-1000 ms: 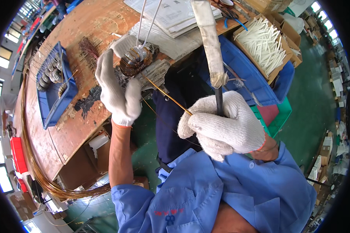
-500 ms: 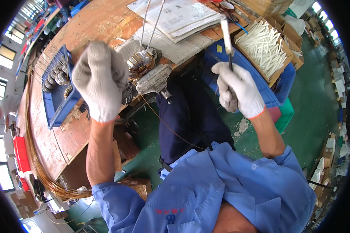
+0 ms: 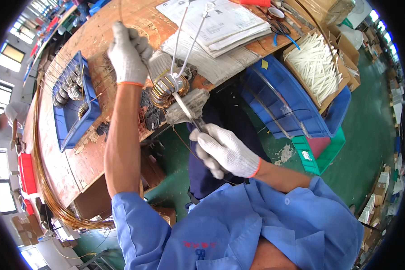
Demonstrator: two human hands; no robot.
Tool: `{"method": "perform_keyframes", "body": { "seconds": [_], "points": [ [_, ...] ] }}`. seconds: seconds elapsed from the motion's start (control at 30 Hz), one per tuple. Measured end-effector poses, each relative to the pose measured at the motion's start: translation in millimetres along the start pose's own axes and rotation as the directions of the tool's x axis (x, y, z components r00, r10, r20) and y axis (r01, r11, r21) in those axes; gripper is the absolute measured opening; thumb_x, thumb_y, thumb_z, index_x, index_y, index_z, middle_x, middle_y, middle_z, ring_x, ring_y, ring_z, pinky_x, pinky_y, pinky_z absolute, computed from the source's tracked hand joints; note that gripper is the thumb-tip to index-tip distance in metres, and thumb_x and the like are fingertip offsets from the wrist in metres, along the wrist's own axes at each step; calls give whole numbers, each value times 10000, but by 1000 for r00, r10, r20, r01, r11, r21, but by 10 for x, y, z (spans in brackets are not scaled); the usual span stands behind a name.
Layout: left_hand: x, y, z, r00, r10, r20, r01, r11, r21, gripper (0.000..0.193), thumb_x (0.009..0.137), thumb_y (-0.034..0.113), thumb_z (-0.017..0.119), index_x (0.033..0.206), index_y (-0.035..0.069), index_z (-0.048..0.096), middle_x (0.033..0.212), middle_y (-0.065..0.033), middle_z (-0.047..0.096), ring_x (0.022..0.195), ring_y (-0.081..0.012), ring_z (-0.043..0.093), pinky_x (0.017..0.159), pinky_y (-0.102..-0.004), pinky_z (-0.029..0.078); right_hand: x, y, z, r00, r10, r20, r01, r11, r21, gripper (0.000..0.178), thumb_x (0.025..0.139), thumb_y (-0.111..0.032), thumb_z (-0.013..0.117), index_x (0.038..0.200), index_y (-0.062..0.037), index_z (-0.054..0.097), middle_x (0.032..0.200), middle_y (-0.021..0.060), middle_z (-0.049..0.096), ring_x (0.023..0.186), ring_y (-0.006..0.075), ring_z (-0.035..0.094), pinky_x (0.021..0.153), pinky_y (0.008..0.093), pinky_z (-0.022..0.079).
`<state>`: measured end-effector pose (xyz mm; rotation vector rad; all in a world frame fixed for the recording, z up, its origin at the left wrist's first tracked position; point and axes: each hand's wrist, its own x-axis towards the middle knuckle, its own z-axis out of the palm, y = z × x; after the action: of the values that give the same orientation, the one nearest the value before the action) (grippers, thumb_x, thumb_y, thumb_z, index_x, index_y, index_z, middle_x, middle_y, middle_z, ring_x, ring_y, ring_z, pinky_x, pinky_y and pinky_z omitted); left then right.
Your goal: Manually winding copper wire onto a toroidal core and adding insulating sleeves to the leads.
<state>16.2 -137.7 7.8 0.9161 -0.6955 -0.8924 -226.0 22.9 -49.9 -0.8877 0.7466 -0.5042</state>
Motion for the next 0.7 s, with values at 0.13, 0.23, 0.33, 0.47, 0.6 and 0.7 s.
{"method": "perform_keyframes", "body": {
  "seconds": [0.13,0.23,0.33,0.47,0.6,0.7],
  "points": [
    [164,-345,-8,994,-110,-28,111,991,80,507,1085,487,606,830,59,507,652,11,409,487,-88,351,407,-267,265,265,-327,126,999,-33,1,33,998,53,253,1111,-260,588,1100,-8,610,809,40,630,505,73,542,415,256,466],
    [241,-435,-40,987,-147,64,143,987,68,460,1053,435,684,835,69,509,663,20,433,488,-71,362,408,-257,273,267,-497,-64,1000,-3,-23,-4,957,-289,262,1072,-289,644,1053,-28,632,730,20,605,480,73,536,408,257,458],
    [313,-302,1,967,-229,111,167,899,404,354,926,323,846,877,76,598,658,22,515,489,-66,441,424,-251,347,93,-384,-196,969,-245,-22,119,545,-830,216,1041,-234,661,1101,-31,618,755,139,644,628,256,651,628,389,532],
    [494,219,191,991,16,132,-102,731,675,333,923,335,841,912,50,668,676,22,558,482,-55,460,430,-233,373,-396,-81,-203,962,-269,-44,157,678,-718,231,1044,-251,652,1106,-32,609,899,246,721,919,467,712,745,487,560],
    [566,717,289,976,177,124,-209,623,754,348,1019,382,700,957,41,671,600,14,498,427,-129,462,400,-302,350,-938,-28,-226,981,-167,-95,57,728,-683,174,1038,-191,638,1066,-20,619,865,240,700,832,433,727,698,443,540],
    [421,854,178,978,143,150,-207,658,724,455,936,456,828,871,40,658,691,-3,566,511,-72,508,464,-222,440,-1440,-15,-309,997,-18,-69,-34,721,-692,161,1034,-162,640,1046,-3,622,817,214,680,753,387,717,677,419,531]
  ]
}}
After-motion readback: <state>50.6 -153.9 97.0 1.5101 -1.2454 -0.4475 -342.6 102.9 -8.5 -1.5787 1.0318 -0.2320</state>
